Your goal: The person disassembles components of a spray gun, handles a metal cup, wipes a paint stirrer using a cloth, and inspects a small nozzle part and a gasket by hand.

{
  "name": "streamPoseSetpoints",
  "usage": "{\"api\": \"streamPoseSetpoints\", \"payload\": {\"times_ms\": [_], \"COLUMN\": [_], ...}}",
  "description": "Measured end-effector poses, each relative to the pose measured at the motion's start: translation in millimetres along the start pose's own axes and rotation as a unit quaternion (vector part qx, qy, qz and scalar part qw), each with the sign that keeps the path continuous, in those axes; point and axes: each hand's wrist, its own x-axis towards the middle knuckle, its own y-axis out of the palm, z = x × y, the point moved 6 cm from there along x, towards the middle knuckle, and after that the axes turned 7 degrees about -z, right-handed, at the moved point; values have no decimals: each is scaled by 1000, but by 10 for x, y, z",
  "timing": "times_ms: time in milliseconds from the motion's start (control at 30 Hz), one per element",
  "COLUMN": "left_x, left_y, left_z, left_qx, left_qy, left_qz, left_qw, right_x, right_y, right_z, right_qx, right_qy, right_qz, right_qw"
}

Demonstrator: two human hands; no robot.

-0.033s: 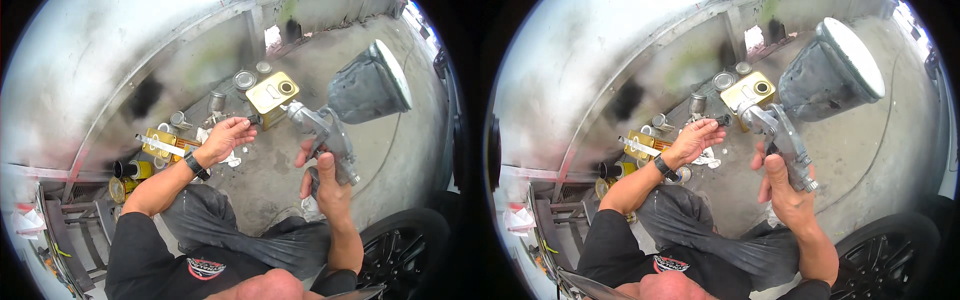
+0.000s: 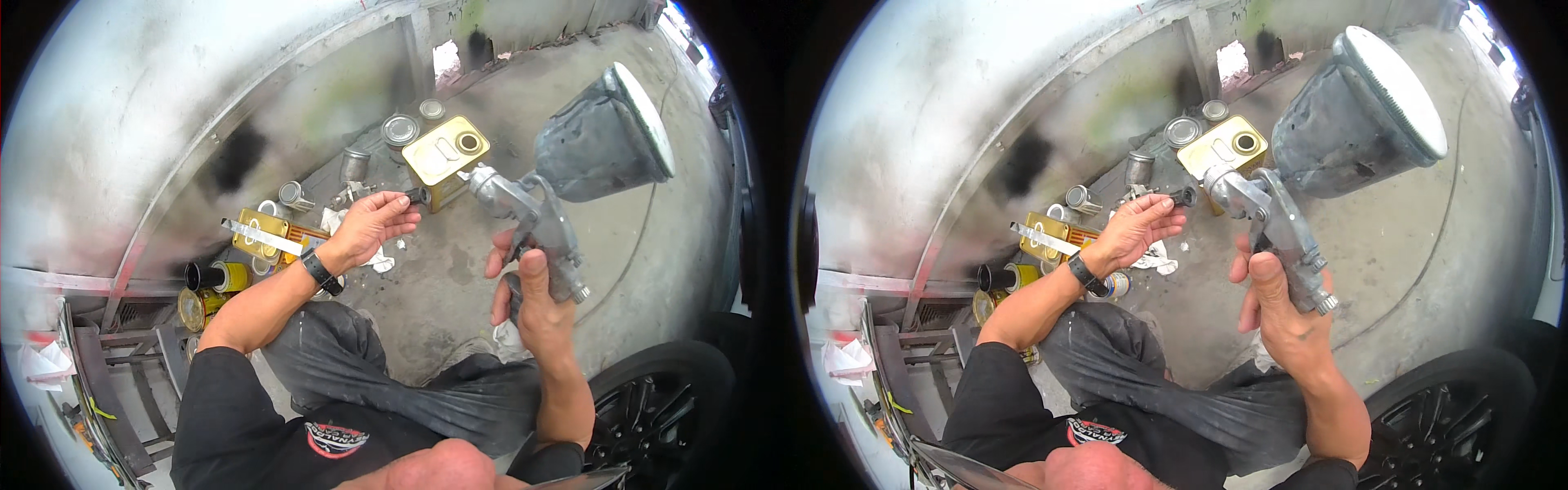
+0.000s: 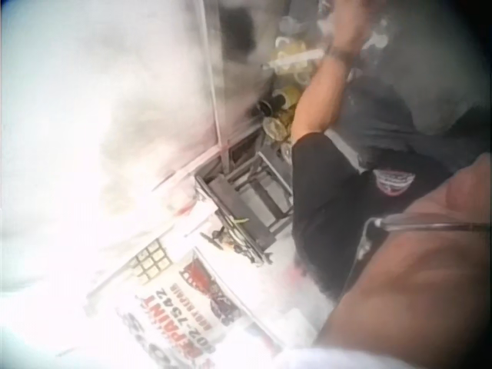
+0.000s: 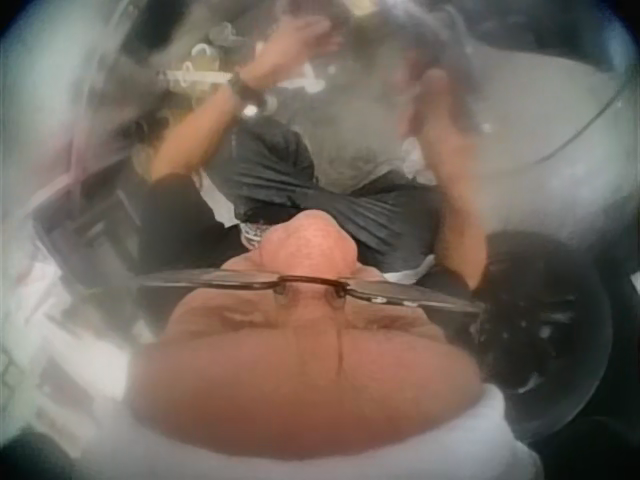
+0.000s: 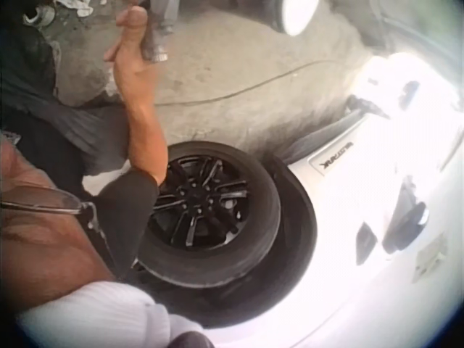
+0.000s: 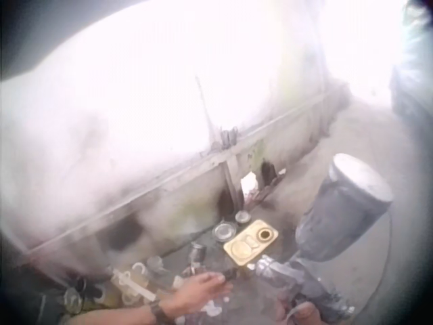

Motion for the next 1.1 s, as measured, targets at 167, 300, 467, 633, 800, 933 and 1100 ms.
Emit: {"api": "streamPoseSetpoints", "payload": {"times_ms": [167, 300, 467, 633, 800, 933, 1100], "left_x": [15, 54, 83, 108, 87, 105, 121], "left_y": [-7, -16, -2, -60, 4, -61, -143], "left_z": [-8, -21, -89, -107, -155, -208, -382], "left_qx": [-2, -10, -26, -48, -61, -57, -77], "left_qy": [-3, 1, 25, 28, 27, 38, 93], "left_qz": [-9, 9, 22, 18, 29, 13, 26], "left_qw": [1000, 1000, 999, 998, 997, 998, 992], "right_x": [26, 36, 14, -4, -21, -9, -14], "right_y": [41, 33, 2, 34, 32, 66, 19], "right_z": [-10, -35, -52, -16, -13, 16, 20], "right_qx": [18, 7, -4, -1, -3, -14, 26], "right_qy": [-1, 18, 2, -7, -7, -16, -6], "right_qz": [-25, -1, -3, -28, -32, -28, -9], "right_qw": [1000, 1000, 1000, 1000, 999, 999, 1000]}}
